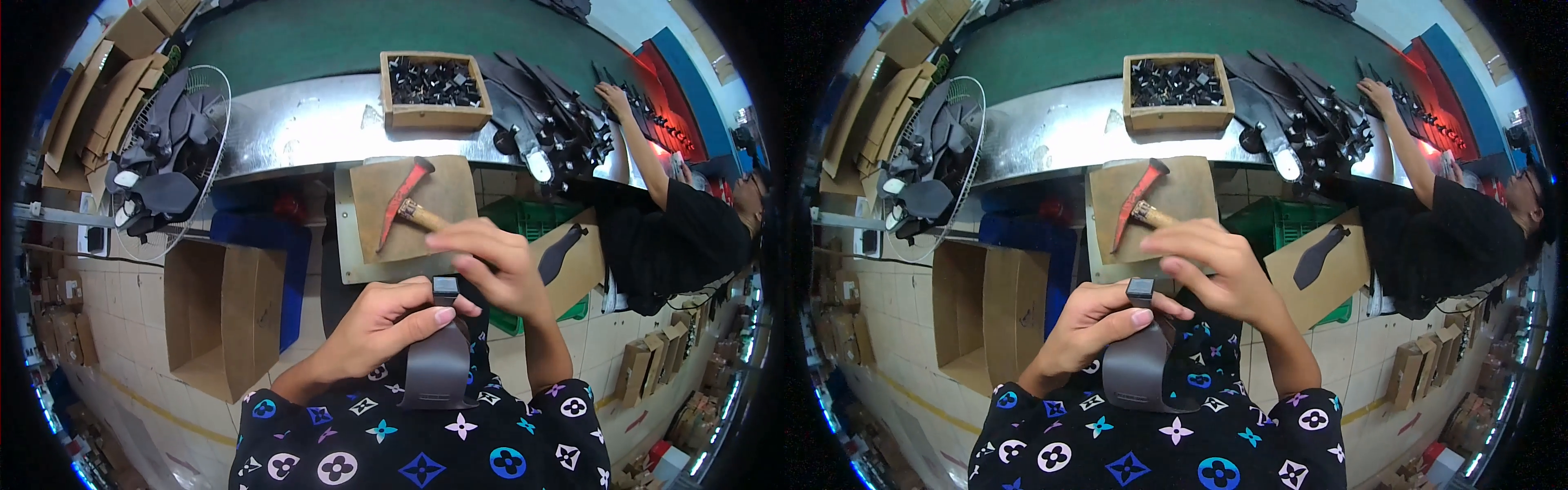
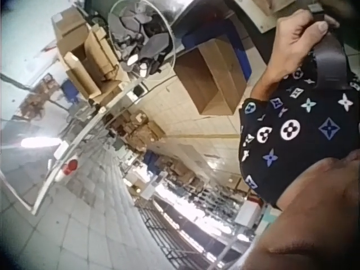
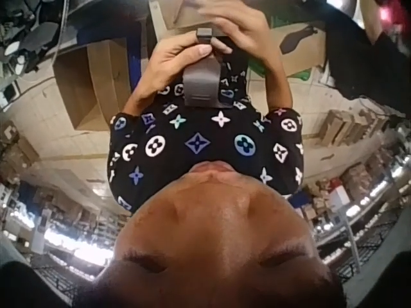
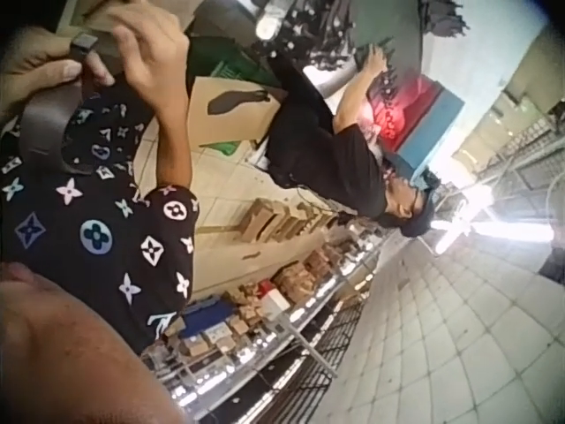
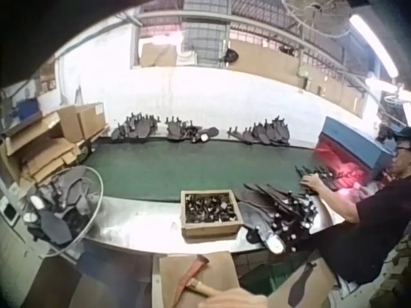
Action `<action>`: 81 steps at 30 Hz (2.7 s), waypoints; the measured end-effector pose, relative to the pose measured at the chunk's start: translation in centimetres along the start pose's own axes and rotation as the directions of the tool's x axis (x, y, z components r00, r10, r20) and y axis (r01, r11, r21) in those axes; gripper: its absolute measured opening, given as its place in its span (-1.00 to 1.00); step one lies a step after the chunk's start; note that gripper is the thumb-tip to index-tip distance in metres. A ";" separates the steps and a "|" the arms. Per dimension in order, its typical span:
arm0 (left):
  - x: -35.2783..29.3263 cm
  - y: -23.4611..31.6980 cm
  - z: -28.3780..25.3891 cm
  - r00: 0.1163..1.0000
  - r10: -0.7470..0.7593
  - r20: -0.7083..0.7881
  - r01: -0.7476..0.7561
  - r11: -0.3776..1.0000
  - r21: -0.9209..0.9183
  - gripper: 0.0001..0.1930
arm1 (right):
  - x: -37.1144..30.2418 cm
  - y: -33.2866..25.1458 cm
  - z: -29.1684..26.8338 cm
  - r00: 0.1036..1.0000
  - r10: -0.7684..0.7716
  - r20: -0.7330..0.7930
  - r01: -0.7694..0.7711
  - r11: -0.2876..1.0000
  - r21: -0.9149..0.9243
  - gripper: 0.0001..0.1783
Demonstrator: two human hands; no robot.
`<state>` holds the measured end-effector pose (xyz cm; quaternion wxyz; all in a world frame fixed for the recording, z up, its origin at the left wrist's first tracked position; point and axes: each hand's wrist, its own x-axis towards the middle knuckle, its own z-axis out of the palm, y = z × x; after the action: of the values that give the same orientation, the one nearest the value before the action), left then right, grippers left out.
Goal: Assembling shoe heel components by picking up parts and hammering them into place.
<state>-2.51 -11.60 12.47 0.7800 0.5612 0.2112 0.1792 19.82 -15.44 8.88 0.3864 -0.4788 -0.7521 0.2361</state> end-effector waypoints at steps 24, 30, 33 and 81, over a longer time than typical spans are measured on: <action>0.6 -1.1 0.8 0.990 0.139 0.016 -0.136 0.931 0.338 -0.80 | -2.6 -5.5 1.3 0.944 0.247 -0.217 -0.116 0.867 0.484 -0.71; 0.6 -0.9 1.4 0.996 0.046 0.071 -0.063 0.962 0.267 -0.80 | -4.1 -5.8 0.9 0.939 0.270 -0.215 -0.161 0.894 0.419 -0.71; 0.6 -1.6 1.1 0.995 -0.054 0.089 0.043 0.992 0.119 -0.79 | -4.0 -5.6 0.4 0.939 0.324 -0.116 -0.199 0.786 0.585 -0.71; 3.7 1.7 -8.4 0.420 0.831 -0.366 0.083 0.367 0.927 -0.60 | -0.6 12.9 -9.7 0.693 0.205 -0.691 -0.368 0.925 -0.094 -0.85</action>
<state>-3.94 -2.45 11.22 0.1104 0.7421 0.4412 0.4924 34.68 -10.56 5.06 0.5316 -0.6837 -0.4995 0.0192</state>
